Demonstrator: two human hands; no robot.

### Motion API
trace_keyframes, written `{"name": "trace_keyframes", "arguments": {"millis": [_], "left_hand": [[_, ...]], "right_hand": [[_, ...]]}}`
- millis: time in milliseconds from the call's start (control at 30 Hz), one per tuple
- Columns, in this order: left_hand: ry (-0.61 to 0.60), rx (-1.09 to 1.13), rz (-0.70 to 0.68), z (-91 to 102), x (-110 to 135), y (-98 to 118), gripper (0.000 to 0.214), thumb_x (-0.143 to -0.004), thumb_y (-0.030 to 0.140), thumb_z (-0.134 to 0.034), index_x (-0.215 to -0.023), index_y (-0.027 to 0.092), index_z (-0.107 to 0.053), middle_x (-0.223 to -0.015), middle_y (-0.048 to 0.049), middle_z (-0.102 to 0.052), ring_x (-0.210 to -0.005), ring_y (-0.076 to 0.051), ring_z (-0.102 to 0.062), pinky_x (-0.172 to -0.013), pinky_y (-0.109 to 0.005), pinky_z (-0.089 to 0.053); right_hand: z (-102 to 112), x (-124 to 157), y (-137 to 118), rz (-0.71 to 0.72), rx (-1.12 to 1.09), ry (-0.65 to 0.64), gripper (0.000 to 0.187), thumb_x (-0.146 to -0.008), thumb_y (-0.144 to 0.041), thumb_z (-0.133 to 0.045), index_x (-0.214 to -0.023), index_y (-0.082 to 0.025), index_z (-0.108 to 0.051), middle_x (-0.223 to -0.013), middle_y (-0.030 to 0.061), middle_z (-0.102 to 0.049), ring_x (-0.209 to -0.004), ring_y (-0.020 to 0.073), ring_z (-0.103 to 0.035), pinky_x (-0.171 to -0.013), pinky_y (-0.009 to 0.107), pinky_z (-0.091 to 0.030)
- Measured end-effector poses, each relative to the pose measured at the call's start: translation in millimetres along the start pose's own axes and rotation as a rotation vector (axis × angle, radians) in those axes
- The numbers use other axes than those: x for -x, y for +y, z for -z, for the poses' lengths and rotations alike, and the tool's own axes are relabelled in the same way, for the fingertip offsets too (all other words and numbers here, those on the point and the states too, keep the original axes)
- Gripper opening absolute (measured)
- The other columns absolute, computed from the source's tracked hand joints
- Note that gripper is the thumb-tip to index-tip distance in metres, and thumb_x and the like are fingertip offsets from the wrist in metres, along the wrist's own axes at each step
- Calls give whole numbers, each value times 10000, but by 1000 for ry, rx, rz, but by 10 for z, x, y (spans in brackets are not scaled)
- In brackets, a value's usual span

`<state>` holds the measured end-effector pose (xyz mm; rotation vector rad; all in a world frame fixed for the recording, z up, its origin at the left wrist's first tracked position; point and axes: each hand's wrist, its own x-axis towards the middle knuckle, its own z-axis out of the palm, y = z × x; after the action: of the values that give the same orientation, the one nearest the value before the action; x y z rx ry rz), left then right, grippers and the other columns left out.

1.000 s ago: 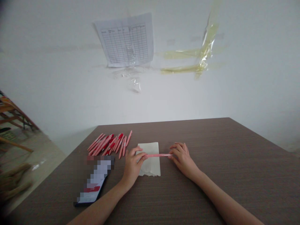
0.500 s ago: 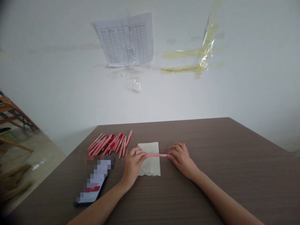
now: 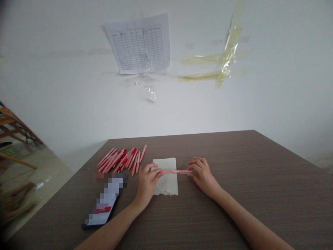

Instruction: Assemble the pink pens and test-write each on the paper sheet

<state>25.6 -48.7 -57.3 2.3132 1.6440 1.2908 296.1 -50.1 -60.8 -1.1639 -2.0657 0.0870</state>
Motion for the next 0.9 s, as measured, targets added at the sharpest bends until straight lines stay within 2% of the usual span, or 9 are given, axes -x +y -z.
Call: {"name": "trace_keyframes", "arguments": {"millis": [900], "left_hand": [[18,34,55,-14,-11,-36,86,-858,230,-672,-862,245,-757,-1010,-34,-669,-1017,-231,-631,-1002,-503,-400]], "right_hand": [[40,-8,199,-40,80,73,120,-905,-305,-564,-953,-254,-661,-1087,91,-668,-1131,298,-523,-979,516,-437]]}}
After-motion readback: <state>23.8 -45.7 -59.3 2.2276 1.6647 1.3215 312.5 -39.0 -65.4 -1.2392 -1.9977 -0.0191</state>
